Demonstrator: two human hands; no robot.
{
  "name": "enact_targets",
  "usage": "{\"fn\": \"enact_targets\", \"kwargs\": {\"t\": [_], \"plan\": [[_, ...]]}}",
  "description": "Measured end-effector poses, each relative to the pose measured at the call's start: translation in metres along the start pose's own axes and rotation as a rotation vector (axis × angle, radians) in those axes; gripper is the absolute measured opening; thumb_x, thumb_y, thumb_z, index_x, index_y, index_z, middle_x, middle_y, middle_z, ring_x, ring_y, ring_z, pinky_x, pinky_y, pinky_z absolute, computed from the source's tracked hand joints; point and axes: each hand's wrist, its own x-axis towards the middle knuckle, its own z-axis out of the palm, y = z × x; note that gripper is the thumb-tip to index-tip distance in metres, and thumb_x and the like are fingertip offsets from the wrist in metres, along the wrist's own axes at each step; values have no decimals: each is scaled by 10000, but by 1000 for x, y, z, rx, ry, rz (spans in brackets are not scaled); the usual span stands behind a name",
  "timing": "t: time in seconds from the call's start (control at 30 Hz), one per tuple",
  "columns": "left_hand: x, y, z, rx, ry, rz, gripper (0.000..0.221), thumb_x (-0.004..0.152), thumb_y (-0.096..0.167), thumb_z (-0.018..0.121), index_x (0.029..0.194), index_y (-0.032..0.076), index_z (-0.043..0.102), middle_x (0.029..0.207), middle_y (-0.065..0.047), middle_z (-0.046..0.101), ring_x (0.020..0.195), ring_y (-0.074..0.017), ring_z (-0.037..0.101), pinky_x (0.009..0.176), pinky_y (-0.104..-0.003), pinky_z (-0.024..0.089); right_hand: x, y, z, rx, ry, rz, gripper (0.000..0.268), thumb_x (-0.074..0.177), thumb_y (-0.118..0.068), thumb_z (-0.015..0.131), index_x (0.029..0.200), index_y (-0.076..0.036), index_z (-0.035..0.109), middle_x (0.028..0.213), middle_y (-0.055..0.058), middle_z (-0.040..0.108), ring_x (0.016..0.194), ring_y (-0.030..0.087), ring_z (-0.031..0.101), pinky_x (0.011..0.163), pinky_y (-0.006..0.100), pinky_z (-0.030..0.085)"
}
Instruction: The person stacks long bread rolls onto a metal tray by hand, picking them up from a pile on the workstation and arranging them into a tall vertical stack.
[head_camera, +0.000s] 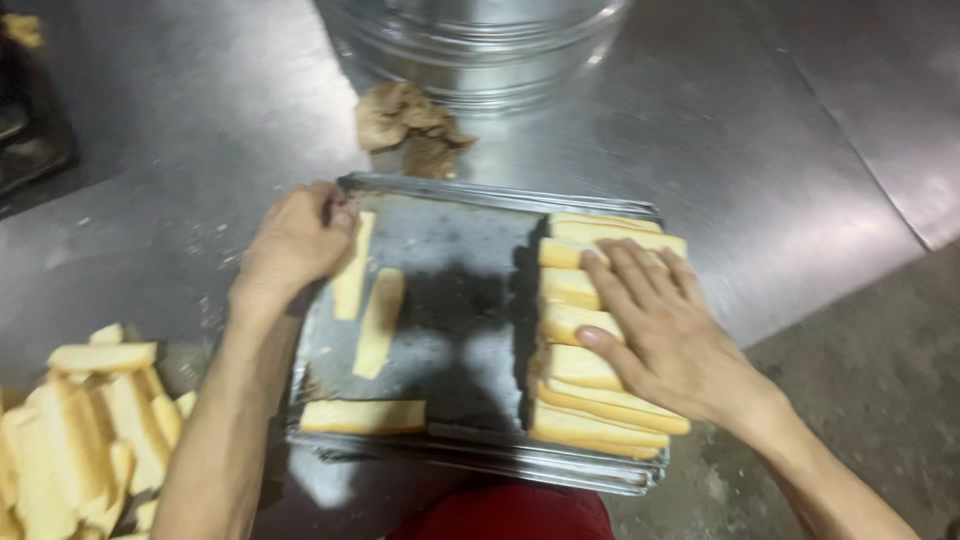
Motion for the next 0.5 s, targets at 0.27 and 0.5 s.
{"fn": "enact_targets", "kwargs": {"t": [0.27, 0.5], "plan": [[-1, -70, 65, 173, -10, -1, 400, 874, 230, 680, 1179, -26, 642, 1043, -239, 694, 1010, -392, 685, 927, -506, 536, 3, 6, -11, 218, -57, 82, 763, 1006, -525, 314, 1602, -57, 221, 1652, 278, 152, 1559, 416, 98, 1163, 612, 111], [4, -7, 28, -171, 44, 296, 489, 976, 188, 591, 1436, 49, 496, 1200, -224, 692, 1046, -385, 697, 924, -525, 526, -25, 30, -58, 494, 388, 175, 547, 1040, -316, 556, 1526, -77, 486, 1515, 190, 548, 1445, 284, 520, 1214, 530, 451]]}}
